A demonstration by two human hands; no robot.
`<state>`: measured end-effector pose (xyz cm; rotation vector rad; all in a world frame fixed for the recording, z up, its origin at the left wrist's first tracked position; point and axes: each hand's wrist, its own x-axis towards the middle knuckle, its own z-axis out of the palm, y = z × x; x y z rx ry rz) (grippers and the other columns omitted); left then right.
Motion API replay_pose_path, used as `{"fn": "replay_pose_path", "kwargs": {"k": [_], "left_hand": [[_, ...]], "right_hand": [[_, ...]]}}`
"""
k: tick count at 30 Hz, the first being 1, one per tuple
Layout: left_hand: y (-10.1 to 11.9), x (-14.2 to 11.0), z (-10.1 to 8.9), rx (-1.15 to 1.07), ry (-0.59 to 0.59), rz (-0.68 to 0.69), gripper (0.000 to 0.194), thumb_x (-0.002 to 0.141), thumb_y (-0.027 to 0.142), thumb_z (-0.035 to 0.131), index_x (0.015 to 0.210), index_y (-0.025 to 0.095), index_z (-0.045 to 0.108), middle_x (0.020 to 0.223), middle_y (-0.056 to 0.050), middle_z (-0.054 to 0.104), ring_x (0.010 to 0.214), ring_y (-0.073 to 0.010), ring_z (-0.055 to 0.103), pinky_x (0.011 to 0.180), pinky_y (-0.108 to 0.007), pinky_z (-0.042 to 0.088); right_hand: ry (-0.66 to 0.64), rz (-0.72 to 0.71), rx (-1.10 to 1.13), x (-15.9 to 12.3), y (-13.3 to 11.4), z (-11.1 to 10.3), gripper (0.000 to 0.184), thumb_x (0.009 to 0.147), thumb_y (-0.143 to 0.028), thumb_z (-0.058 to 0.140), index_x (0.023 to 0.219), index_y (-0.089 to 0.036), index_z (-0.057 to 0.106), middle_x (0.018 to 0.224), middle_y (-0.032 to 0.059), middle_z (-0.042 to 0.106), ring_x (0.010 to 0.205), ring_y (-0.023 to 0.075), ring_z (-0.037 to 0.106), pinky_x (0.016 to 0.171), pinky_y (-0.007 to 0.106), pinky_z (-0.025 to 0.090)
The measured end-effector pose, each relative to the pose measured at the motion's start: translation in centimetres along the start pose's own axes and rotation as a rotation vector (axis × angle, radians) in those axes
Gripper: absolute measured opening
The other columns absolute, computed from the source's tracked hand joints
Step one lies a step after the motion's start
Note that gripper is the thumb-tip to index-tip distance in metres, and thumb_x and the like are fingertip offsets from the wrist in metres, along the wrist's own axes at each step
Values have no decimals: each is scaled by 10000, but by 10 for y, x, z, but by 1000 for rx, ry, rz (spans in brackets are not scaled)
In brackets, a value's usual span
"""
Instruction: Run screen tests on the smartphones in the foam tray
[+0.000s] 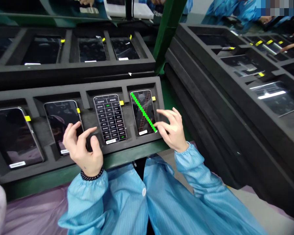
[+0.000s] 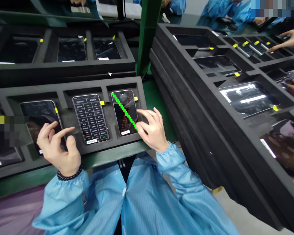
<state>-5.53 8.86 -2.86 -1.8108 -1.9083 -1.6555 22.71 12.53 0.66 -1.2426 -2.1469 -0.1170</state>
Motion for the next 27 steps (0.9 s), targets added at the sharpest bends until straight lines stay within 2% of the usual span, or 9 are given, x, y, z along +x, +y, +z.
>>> {"fn": "replay_pose_path", "kwargs": {"k": [2,4,7,10,17,27], "left_hand": [[0,0,0,7,-4,-3,250,937,226,549,1118,193,719,1404,-130,543,1436,-286,409,1200,-498,378],[-1,-1,0,14,-7,-5,248,938,231,550,1116,192,717,1407,-133,542,1436,-284,411,1197,-499,382],[-2,-1,0,28,-13,-8,245,941,246,545,1109,194,715,1406,-135,544,1436,-284,415,1187,-499,395],[-2,-1,0,30,-15,-8,245,940,252,540,1105,199,714,1403,-138,545,1435,-284,418,1184,-496,401],[-2,-1,0,46,-17,-26,252,940,274,536,1109,215,714,1411,-127,542,1436,-286,416,1186,-503,401],[-1,-1,-1,17,-15,-11,241,940,238,543,1112,212,711,1406,-128,542,1437,-282,414,1196,-507,393]], "right_hand": [[63,66,-9,19,6,9,322,1020,-321,435,1069,-230,740,1401,92,589,1286,258,533,1191,504,341],[80,127,-52,38,13,19,375,1029,-381,403,1257,-235,663,1505,101,485,1355,274,473,1201,515,317],[46,159,-104,58,22,30,401,1038,-416,391,1342,-263,604,1585,87,380,1419,283,405,1219,528,273],[22,141,-115,63,25,33,384,1036,-405,418,1345,-282,609,1608,68,354,1444,293,370,1236,532,244],[-14,91,-104,46,17,25,334,1021,-383,470,1258,-284,683,1603,41,383,1416,294,401,1250,561,221],[-54,-100,-17,0,-12,18,266,988,-325,537,1150,-241,731,1495,115,533,1332,253,501,1219,570,296]]}}
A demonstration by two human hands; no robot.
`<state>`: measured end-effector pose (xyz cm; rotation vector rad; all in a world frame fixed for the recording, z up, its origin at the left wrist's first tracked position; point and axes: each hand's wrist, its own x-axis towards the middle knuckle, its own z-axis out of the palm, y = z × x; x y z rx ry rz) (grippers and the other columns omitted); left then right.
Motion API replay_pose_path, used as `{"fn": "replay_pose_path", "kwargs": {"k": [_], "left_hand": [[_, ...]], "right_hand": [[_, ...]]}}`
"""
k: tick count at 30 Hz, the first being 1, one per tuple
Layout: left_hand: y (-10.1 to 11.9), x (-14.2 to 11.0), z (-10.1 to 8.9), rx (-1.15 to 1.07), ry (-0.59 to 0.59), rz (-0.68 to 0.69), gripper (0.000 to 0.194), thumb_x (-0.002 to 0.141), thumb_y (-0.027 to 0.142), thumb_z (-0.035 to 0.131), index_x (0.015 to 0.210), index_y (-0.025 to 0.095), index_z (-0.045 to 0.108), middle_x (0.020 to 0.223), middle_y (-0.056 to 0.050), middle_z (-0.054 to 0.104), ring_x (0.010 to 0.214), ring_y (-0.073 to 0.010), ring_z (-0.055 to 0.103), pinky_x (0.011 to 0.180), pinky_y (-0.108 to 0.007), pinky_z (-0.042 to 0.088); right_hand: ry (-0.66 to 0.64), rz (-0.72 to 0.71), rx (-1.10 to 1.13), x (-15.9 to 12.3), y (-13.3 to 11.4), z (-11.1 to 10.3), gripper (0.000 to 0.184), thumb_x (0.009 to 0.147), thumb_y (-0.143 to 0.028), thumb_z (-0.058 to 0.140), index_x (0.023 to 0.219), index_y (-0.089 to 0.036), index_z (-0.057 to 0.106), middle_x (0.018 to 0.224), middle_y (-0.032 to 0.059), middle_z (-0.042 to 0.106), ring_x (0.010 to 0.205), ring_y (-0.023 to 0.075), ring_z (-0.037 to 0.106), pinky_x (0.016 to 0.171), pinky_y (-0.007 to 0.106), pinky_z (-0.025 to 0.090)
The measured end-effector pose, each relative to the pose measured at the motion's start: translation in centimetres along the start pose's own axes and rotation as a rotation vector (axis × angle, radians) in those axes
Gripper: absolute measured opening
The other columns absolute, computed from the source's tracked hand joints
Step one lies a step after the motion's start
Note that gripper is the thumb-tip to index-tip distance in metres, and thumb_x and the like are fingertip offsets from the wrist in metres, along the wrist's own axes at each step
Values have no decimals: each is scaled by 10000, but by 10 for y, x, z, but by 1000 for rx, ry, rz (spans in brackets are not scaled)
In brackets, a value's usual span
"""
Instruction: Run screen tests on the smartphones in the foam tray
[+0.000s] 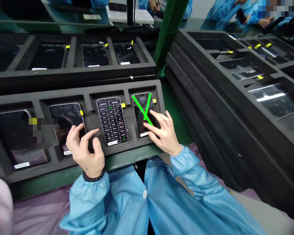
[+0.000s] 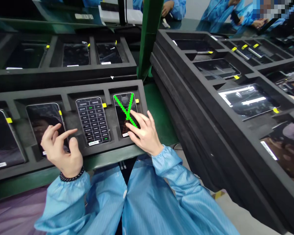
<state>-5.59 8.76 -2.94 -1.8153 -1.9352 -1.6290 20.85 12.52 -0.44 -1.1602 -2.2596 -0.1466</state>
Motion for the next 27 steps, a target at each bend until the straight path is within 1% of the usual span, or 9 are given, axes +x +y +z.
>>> {"fn": "replay_pose_path", "kwargs": {"k": [3,6,11,13,14,17,19,22,27], "left_hand": [[0,0,0,-4,3,-1,235,938,237,546,1103,214,711,1398,-129,546,1436,-280,416,1191,-506,397],[1,0,0,10,-3,-9,237,940,245,543,1107,222,710,1404,-126,542,1436,-276,416,1188,-498,399],[0,0,0,13,-2,-8,241,939,252,541,1108,217,710,1402,-132,542,1438,-281,413,1186,-494,395],[0,0,1,8,-3,-4,243,939,252,539,1108,214,710,1404,-133,538,1438,-284,412,1187,-496,391],[-1,-1,1,2,-2,-1,244,938,250,539,1107,212,710,1405,-133,537,1437,-286,412,1189,-497,387],[-1,-1,1,-10,1,8,241,936,246,538,1099,202,709,1401,-136,539,1431,-290,418,1192,-497,381],[-2,-1,2,-2,1,12,237,936,250,537,1093,196,706,1397,-136,539,1428,-290,424,1193,-495,379],[-4,-1,3,4,8,28,229,933,244,542,1086,185,702,1391,-135,544,1422,-293,432,1194,-506,375],[-7,-2,5,8,22,43,221,927,249,549,1072,188,704,1378,-127,554,1415,-290,447,1195,-504,375]], "right_hand": [[-34,-54,50,-13,-13,2,254,975,-307,545,1142,-239,724,1449,101,588,1304,238,532,1212,563,327],[-29,-86,89,-18,-19,5,232,963,-282,554,1098,-232,735,1379,89,646,1260,227,562,1207,546,357],[-64,-122,146,-1,-11,0,228,972,-281,543,941,-241,766,1339,71,667,1214,220,589,1209,534,354],[-54,-76,180,14,-3,-4,273,995,-318,497,1001,-263,764,1376,51,642,1249,223,570,1214,529,337],[-21,-20,196,22,3,-5,301,1007,-336,465,1068,-270,753,1401,49,622,1276,228,553,1212,522,336],[155,195,217,44,20,-2,401,1031,-368,370,1281,-254,661,1464,70,552,1313,245,523,1173,482,380],[268,278,208,53,31,4,439,1033,-382,347,1349,-225,608,1466,100,533,1287,254,535,1138,463,411],[310,310,171,54,41,14,426,1032,-371,352,1324,-221,625,1450,110,535,1259,255,548,1115,461,421],[308,284,105,41,42,18,385,1029,-322,377,1149,-241,733,1441,83,549,1251,259,539,1086,462,449]]}}
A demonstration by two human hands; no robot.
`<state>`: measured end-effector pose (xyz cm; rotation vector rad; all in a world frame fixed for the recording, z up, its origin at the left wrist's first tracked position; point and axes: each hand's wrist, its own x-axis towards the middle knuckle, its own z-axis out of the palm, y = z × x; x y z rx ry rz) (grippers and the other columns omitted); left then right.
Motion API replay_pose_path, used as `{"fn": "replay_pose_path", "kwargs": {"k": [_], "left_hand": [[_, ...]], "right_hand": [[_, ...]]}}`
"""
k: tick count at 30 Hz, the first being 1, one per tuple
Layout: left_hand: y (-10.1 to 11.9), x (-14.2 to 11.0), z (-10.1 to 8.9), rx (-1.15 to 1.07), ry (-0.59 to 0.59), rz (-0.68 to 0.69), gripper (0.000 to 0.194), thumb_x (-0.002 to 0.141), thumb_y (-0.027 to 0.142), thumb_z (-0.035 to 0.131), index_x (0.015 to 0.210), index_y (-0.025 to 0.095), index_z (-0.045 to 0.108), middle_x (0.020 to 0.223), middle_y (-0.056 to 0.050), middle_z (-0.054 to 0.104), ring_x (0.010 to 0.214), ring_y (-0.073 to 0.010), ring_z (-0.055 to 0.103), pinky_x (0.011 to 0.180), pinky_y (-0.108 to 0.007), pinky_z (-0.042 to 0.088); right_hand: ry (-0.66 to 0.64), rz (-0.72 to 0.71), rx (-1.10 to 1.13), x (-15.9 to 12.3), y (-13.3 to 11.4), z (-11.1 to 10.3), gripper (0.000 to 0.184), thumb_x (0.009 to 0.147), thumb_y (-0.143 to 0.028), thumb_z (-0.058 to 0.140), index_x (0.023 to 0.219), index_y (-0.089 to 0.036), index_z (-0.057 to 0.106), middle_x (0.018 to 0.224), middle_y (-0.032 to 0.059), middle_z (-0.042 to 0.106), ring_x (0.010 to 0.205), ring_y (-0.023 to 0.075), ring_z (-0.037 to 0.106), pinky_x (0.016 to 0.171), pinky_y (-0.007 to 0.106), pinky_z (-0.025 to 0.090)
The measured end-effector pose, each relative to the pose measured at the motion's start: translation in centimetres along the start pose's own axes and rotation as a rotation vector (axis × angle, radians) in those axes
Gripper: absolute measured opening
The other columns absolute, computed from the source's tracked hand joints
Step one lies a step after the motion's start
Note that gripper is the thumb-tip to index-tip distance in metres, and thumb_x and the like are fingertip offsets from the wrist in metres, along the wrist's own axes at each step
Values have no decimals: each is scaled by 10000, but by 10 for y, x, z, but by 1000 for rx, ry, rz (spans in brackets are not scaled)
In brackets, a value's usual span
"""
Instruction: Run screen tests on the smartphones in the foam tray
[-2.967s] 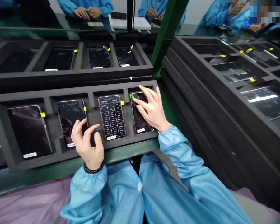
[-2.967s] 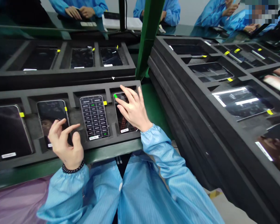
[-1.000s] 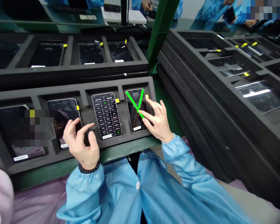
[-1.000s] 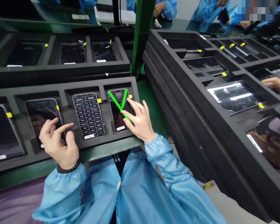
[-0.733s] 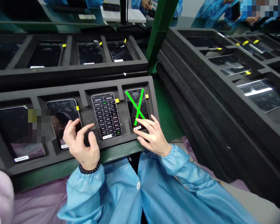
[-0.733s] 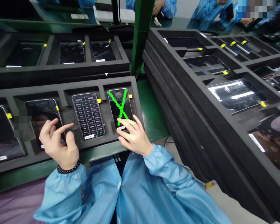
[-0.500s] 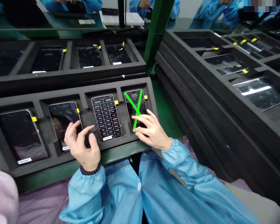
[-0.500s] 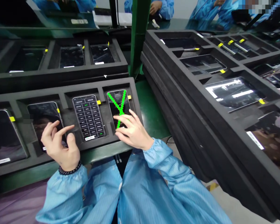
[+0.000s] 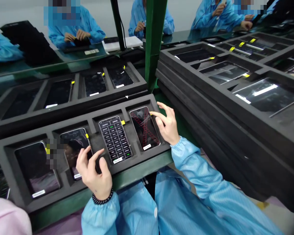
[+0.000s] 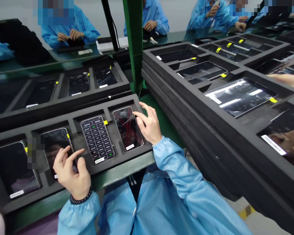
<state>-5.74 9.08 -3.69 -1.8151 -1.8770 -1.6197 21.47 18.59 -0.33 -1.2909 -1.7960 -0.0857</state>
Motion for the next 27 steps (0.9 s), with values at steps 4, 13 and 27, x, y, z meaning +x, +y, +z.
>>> {"fn": "replay_pose_path", "kwargs": {"k": [4,13,27], "left_hand": [[1,1,0,5,-5,13,219,924,239,547,1077,199,700,1378,-119,553,1416,-293,443,1197,-510,370],[1,1,1,30,-5,16,221,928,254,545,1063,185,705,1360,-128,562,1405,-289,453,1189,-499,382],[2,2,0,33,3,9,223,933,261,547,1046,164,713,1360,-133,564,1408,-280,448,1179,-467,393]], "right_hand": [[-115,-66,-99,4,-3,-2,395,1023,-348,416,1339,-249,632,1567,91,432,1380,280,443,1188,527,347],[-259,-97,-177,11,-7,0,411,1022,-386,460,1391,-246,576,1635,114,335,1457,280,365,1236,610,217],[-189,-156,-142,5,-8,-3,331,1027,-366,464,1227,-235,693,1568,108,443,1400,249,432,1233,575,260]]}}
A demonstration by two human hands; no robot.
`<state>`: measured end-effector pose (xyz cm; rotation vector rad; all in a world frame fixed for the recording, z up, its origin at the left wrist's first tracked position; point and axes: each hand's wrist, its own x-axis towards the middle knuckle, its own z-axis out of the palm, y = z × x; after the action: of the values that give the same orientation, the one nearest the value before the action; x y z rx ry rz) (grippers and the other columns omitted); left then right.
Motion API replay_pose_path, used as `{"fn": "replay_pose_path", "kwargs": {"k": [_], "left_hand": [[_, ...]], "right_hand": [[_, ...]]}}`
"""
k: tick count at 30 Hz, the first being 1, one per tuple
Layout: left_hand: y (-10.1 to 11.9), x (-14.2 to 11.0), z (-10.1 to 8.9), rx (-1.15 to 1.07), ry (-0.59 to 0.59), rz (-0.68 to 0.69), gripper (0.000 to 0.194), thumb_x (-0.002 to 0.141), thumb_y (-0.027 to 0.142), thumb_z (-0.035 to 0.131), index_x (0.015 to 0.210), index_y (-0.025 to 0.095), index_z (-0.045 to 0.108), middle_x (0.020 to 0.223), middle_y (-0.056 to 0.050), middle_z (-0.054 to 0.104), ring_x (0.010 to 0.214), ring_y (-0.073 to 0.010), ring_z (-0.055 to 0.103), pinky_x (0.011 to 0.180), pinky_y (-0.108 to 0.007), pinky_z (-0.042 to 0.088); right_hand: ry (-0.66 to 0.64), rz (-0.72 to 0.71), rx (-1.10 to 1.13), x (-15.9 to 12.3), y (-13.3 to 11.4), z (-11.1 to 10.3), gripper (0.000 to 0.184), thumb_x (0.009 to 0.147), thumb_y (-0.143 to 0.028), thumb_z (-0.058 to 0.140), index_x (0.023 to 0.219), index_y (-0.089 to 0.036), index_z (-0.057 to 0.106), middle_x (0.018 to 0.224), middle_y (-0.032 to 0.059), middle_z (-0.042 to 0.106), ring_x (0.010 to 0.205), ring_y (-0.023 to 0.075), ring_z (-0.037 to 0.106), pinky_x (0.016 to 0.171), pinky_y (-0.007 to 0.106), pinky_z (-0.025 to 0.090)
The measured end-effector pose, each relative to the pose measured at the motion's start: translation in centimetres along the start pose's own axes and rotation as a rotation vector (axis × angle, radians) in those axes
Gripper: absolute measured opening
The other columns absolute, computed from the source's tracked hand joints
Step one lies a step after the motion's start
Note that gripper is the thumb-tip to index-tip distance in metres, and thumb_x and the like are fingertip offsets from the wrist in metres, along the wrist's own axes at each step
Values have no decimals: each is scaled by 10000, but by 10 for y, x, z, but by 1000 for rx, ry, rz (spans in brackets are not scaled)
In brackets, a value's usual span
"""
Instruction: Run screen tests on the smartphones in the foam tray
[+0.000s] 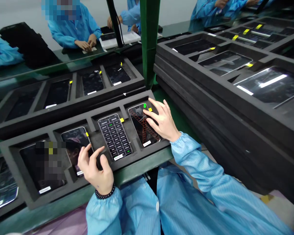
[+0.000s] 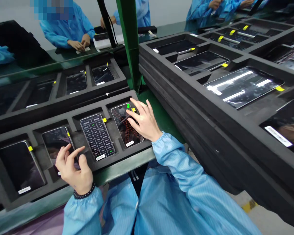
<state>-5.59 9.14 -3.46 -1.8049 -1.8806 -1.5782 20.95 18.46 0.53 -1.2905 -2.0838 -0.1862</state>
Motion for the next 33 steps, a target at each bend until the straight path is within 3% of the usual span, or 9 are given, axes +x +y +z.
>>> {"fn": "replay_pose_path", "kwargs": {"k": [11,19,30,33], "left_hand": [[2,1,0,-32,1,0,221,933,214,557,1066,156,723,1363,-139,567,1403,-285,446,1178,-483,389],[4,1,-1,-39,-8,-9,231,935,225,554,1072,147,723,1378,-153,552,1417,-291,431,1182,-486,386],[3,1,-1,-22,-14,-11,236,937,213,552,1078,134,724,1372,-163,559,1415,-294,432,1180,-490,386],[2,1,-1,-24,-10,-5,230,935,215,554,1075,146,723,1367,-152,563,1409,-290,440,1177,-486,391]], "right_hand": [[2,-183,100,-35,-10,-7,248,989,-310,535,1032,-245,771,1433,93,603,1303,242,540,1222,555,313],[-80,-349,199,-54,-24,-11,210,967,-304,563,983,-225,757,1372,88,657,1241,217,592,1194,521,375],[-93,-356,252,-45,-25,-8,206,950,-274,585,850,-226,758,1342,82,672,1208,225,604,1191,523,388],[-105,-281,268,-41,-22,-6,227,971,-308,542,979,-252,762,1383,71,642,1251,231,573,1191,543,377]]}}
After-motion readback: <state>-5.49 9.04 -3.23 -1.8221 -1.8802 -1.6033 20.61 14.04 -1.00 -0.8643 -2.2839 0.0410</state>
